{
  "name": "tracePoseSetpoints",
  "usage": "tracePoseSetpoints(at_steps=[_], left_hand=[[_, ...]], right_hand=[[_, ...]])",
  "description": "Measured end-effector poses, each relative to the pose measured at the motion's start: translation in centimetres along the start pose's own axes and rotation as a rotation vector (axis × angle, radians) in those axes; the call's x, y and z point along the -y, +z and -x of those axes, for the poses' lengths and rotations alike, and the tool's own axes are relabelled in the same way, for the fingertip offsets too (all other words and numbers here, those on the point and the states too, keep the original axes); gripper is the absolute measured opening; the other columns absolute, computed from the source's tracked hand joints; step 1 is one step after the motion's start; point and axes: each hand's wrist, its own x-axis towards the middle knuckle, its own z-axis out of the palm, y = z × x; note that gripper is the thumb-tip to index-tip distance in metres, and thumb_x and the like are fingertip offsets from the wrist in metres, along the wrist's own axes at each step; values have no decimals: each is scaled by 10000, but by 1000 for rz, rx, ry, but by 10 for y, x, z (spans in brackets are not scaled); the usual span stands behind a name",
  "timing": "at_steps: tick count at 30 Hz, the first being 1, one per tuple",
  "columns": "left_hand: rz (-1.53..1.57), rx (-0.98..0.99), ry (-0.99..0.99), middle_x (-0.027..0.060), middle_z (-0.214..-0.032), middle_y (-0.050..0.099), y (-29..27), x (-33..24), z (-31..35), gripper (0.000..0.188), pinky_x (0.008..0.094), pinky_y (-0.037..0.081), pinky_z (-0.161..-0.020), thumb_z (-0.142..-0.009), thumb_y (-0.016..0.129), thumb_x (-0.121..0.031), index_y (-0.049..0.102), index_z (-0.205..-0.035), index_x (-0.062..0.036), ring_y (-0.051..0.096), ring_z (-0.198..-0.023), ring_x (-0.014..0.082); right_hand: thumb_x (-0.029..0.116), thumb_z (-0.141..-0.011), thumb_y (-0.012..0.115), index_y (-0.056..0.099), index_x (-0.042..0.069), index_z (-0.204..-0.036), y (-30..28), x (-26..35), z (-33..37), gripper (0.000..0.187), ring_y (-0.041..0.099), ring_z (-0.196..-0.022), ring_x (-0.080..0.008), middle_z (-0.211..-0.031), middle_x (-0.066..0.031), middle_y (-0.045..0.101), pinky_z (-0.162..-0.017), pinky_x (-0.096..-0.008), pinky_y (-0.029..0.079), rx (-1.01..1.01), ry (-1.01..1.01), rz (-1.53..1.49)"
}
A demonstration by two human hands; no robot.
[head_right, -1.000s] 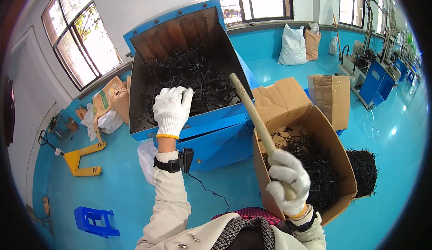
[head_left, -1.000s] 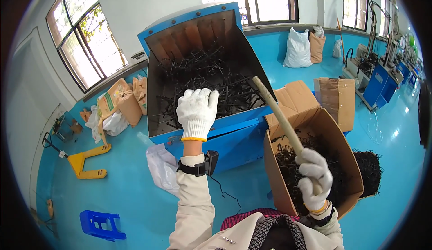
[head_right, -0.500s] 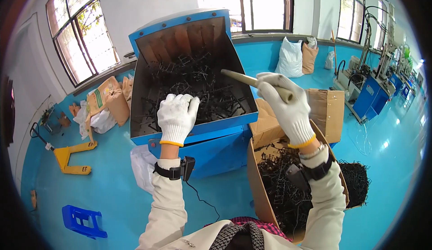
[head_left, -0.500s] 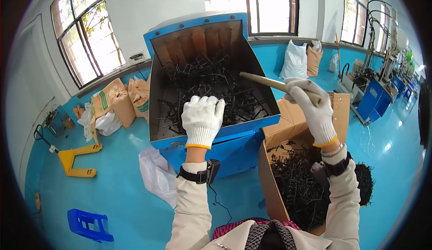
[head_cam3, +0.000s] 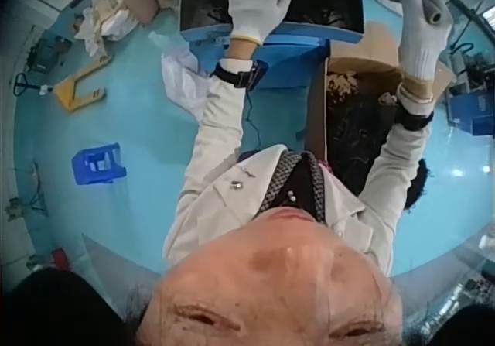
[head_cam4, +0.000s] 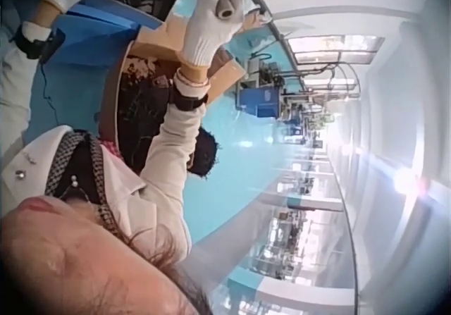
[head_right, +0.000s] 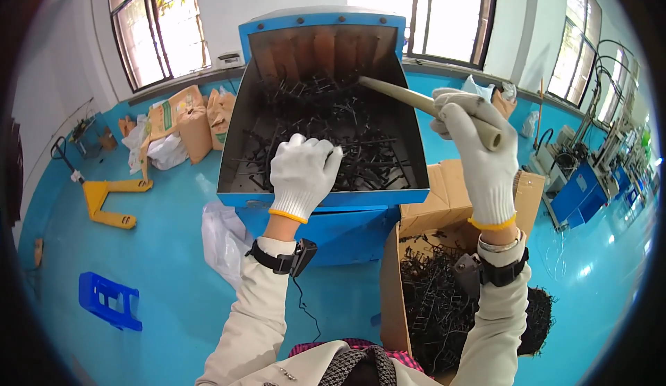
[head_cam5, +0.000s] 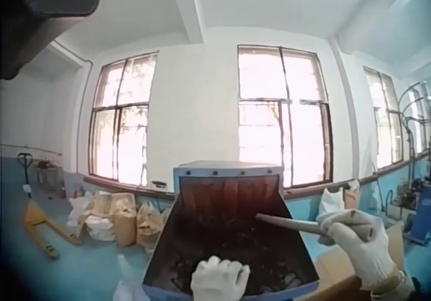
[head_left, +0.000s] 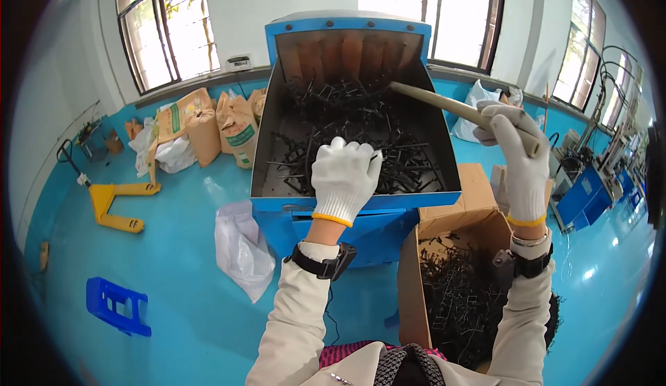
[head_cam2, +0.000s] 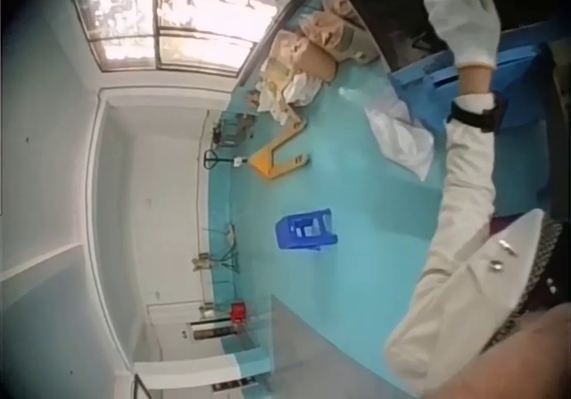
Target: The person picks up black plastic pieces from a cardboard box and drops them into a blue machine, using a wooden stick to push the pieces further into the opening.
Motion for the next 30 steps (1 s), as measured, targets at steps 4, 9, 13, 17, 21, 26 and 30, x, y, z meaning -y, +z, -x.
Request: tracePoseSetpoints(at_steps=[4, 9, 13, 17, 21, 26, 30], left_hand=[[42, -17, 14, 33, -706, 683, 11, 0, 2, 249, 369, 509, -653, -871, 693, -307, 700, -714, -114, 635, -736, 238], [33, 11, -7, 37, -723, 695, 6, -3, 3, 236, 368, 528, -628, -876, 686, -307, 707, -748, -110, 636, -739, 241], [-5, 44, -22, 45, -699, 680, 6, -3, 0, 268, 368, 536, -660, -880, 674, -305, 711, -711, -100, 631, -726, 254], [-37, 62, 3, 45, -730, 700, 8, -2, 1, 244, 365, 533, -616, -874, 683, -310, 711, -736, -110, 641, -745, 238], [28, 32, -9, 43, -734, 702, 4, -2, 0, 254, 364, 530, -628, -885, 675, -312, 713, -739, -107, 642, -756, 227], [24, 26, 9, 34, -736, 704, 5, -2, -1, 250, 361, 524, -654, -885, 676, -313, 712, -745, -109, 639, -761, 218], [34, 32, -18, 28, -733, 704, 4, -5, -2, 260, 362, 517, -683, -888, 674, -327, 714, -739, -117, 636, -753, 219]], right_hand=[[78, -973, 578, 711, -20, -1032, 21, -1, -1, 176, 685, -938, -151, -1109, -116, 703, -852, -276, 564, 171, -59, -123], [72, -963, 601, 711, -25, -1031, 54, -45, -16, 162, 682, -991, -177, -1197, -114, 678, -938, -288, 562, 278, 39, -43], [84, -962, 612, 710, -33, -1026, 62, -62, -30, 166, 683, -1002, -187, -1198, -115, 677, -943, -289, 562, 239, -21, 87], [80, -968, 599, 705, -29, -1041, 55, -62, -30, 169, 687, -1002, -204, -1200, -127, 678, -918, -294, 567, 222, -66, 81], [62, -976, 563, 692, -24, -1062, 31, -32, -12, 177, 696, -976, -217, -1207, -145, 676, -900, -319, 570, 136, -4, -145], [44, -965, 523, 674, -27, -1070, 3, -30, 28, 196, 707, -942, -238, -1209, -179, 670, -889, -353, 571, 26, -109, -150], [34, -944, 508, 669, -33, -1057, -15, -30, 62, 207, 709, -930, -248, -1207, -199, 667, -889, -363, 569, -50, -92, -134]])
